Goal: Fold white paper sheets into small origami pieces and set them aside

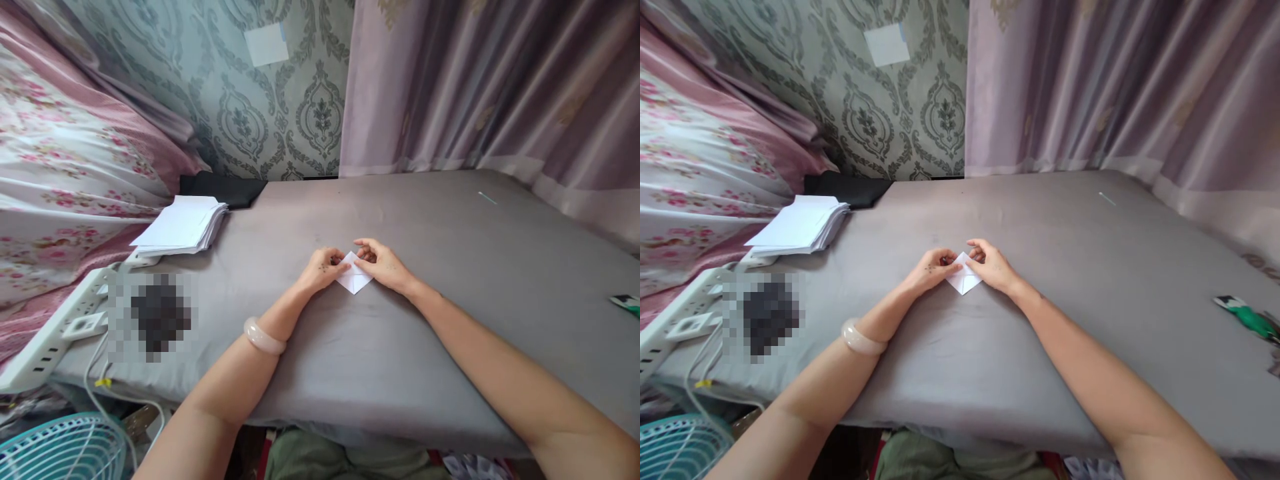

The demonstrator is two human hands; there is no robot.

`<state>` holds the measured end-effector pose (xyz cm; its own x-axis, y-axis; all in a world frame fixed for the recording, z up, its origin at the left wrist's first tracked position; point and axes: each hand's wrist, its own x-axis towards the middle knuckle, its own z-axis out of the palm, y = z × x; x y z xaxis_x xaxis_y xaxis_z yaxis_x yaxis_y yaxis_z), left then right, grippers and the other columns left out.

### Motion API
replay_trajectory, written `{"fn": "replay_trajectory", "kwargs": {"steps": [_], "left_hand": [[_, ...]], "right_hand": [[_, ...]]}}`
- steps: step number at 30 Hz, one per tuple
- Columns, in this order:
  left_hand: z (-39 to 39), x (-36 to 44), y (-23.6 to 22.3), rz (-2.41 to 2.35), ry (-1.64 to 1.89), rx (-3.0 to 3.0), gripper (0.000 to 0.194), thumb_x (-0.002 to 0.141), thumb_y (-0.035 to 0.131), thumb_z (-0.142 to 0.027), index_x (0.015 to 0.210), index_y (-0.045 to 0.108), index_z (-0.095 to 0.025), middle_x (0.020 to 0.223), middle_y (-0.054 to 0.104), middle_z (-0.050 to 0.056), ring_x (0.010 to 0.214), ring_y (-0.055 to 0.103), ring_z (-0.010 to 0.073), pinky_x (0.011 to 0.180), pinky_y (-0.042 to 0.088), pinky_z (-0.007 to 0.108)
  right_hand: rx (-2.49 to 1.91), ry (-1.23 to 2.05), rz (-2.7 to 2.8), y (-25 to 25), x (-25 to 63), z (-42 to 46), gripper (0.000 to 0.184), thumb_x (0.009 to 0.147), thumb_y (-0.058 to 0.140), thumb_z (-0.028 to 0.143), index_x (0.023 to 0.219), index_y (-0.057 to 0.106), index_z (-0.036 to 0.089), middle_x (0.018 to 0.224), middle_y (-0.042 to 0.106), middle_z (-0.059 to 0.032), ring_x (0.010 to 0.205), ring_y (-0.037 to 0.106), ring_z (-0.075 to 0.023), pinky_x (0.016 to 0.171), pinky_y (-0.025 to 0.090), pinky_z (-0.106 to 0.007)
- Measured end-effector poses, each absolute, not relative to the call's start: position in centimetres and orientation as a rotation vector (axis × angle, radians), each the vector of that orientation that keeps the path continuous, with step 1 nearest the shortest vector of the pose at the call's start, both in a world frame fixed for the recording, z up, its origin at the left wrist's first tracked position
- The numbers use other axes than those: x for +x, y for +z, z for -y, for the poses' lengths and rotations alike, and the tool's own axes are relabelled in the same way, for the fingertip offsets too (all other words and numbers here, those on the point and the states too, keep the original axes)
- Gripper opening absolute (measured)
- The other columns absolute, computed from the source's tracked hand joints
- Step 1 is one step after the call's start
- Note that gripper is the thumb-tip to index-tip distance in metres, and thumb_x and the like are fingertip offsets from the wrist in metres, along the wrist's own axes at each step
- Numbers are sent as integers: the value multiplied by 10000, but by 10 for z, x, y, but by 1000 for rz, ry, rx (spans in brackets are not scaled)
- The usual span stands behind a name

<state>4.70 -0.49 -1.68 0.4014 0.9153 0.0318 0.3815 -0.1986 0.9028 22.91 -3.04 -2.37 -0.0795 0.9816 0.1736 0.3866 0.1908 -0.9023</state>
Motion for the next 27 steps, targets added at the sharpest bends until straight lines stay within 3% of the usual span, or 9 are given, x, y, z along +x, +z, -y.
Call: {"fn": "replay_trajectory", "kwargs": {"steps": [4, 7, 15, 21, 27], "left_hand": [[6, 47, -13, -1005, 914, 1302, 297, 661, 762, -384, 774, 629, -144, 672, 597, -3, 582, 494, 93, 561, 342, 225], [6, 50, -9, -905, 1062, 1013, 349, 601, 817, -346, 775, 584, -152, 719, 613, -7, 609, 525, 77, 576, 371, 210], [19, 63, -3, -728, 1047, 785, 373, 598, 837, -199, 809, 531, -158, 801, 642, -5, 788, 636, 122, 837, 499, 317], [16, 54, -1, -856, 964, 1015, 317, 594, 843, -251, 805, 635, -137, 753, 665, 9, 669, 581, 91, 691, 439, 245], [8, 47, -4, -827, 940, 1037, 298, 560, 863, -282, 742, 688, -126, 713, 655, 17, 640, 563, 86, 674, 432, 246]], "right_hand": [[-1266, 962, 1314, -15, 229, 33, 460, 736, 681, 382, 1146, 598, 188, 1007, 665, -72, 888, 625, -167, 824, 498, -352], [-1228, 1148, 1131, -9, 226, 38, 471, 746, 677, 499, 1111, 624, 206, 1074, 683, -87, 981, 636, -202, 827, 498, -350], [-1074, 1281, 895, -6, 207, 46, 386, 597, 817, 409, 906, 727, 196, 936, 739, -58, 868, 652, -204, 781, 488, -344], [-1176, 1241, 943, -7, 219, 44, 330, 573, 822, 420, 777, 746, 172, 796, 734, -55, 716, 625, -179, 728, 477, -347], [-1204, 1178, 1085, -5, 226, 45, 315, 619, 799, 430, 820, 760, 191, 805, 730, -45, 712, 590, -156, 674, 440, -304]]}}
